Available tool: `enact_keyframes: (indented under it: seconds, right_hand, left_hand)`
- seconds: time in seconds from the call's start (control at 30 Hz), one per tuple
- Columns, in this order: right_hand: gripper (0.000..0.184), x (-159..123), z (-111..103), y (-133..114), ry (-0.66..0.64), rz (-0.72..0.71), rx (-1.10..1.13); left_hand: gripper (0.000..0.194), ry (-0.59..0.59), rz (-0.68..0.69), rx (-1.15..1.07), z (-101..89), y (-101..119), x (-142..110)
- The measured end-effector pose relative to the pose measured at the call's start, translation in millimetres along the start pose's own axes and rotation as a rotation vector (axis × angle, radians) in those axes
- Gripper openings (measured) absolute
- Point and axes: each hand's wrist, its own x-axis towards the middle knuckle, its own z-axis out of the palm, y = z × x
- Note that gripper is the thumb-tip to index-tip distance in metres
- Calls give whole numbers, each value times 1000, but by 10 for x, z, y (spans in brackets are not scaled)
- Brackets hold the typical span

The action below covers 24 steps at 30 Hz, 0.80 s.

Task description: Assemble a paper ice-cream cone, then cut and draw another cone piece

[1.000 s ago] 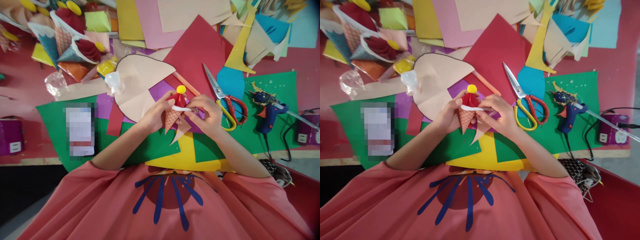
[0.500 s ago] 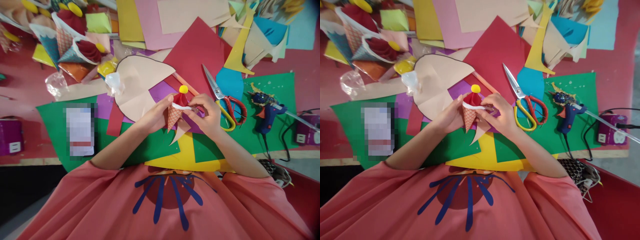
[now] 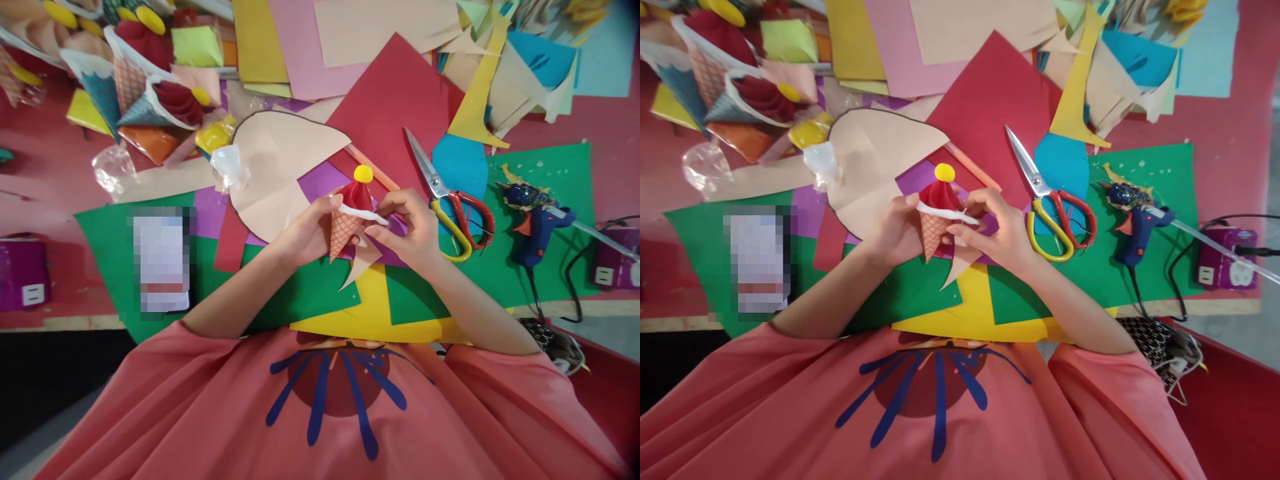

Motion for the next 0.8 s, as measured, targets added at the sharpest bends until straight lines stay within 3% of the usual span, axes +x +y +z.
enact_keyframes:
  seconds: [0.3,0.8]
  right_hand:
    - [11,8,-27,-30,25,-152,-96]
    - [16,15,-4,-25,93,-84,-105]
  left_hand:
    - [42,-2,-97,-68,-47,22,4]
    - [57,-29,-135,-75,-32,-22,33]
